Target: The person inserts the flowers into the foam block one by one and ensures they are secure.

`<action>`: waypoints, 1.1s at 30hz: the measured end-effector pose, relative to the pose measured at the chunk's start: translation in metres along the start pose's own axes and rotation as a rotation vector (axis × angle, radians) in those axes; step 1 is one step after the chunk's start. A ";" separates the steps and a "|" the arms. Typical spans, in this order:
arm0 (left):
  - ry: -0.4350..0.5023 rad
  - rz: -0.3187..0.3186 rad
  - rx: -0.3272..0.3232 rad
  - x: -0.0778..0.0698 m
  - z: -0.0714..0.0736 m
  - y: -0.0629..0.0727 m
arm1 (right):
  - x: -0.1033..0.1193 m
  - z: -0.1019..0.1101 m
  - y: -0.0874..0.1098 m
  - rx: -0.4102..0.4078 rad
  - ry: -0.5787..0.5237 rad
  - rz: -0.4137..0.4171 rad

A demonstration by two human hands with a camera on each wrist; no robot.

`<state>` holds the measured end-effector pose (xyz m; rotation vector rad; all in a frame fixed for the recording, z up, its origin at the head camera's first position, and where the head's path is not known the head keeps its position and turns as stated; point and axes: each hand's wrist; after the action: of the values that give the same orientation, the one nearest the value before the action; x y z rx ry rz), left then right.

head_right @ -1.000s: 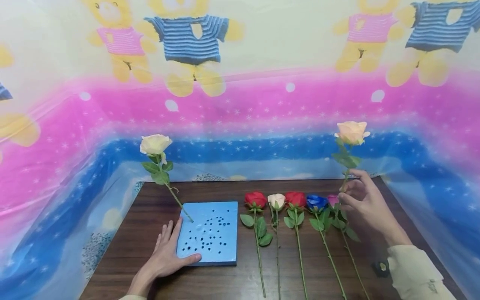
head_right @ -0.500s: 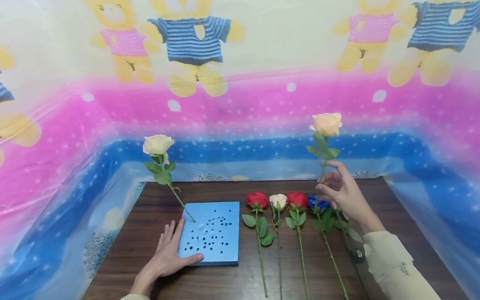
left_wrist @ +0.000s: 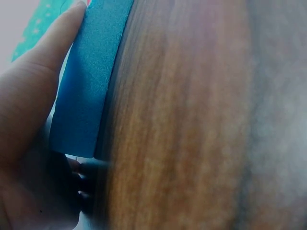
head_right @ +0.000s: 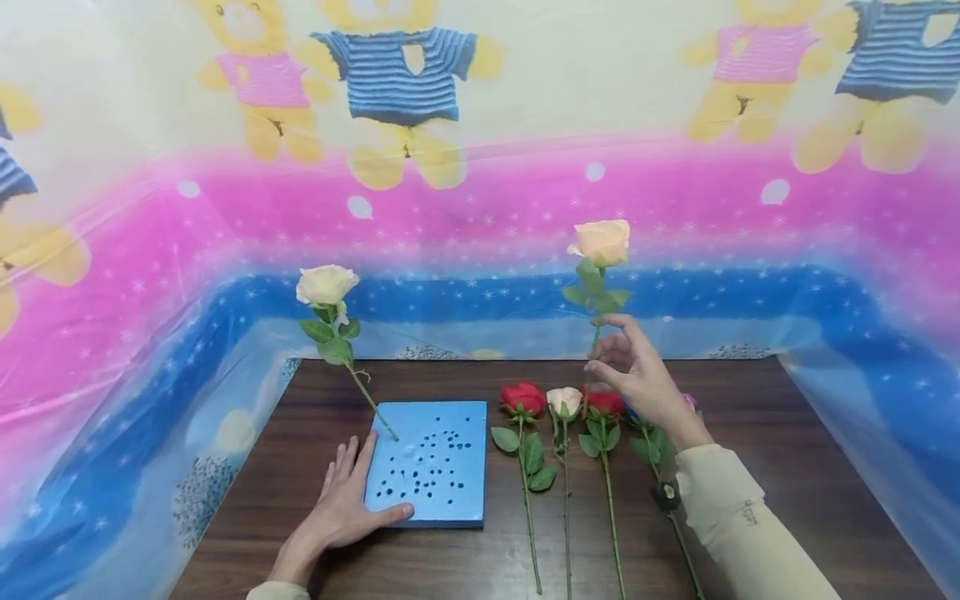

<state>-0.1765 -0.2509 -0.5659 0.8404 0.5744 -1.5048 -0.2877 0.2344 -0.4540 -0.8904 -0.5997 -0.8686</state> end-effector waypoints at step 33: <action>0.004 -0.022 -0.026 0.001 0.001 0.002 | 0.038 -0.119 -0.054 0.136 -0.137 0.072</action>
<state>-0.1743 -0.2525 -0.5662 0.8195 0.6075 -1.5131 -0.3018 0.0991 -0.4642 -0.8473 -0.7325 -0.6978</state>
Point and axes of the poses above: each hand's wrist, its own y-axis away from the middle knuckle, its own z-axis out of the back of the hand, x = y × z, and after that the axes turned 15 degrees about y, right-handed
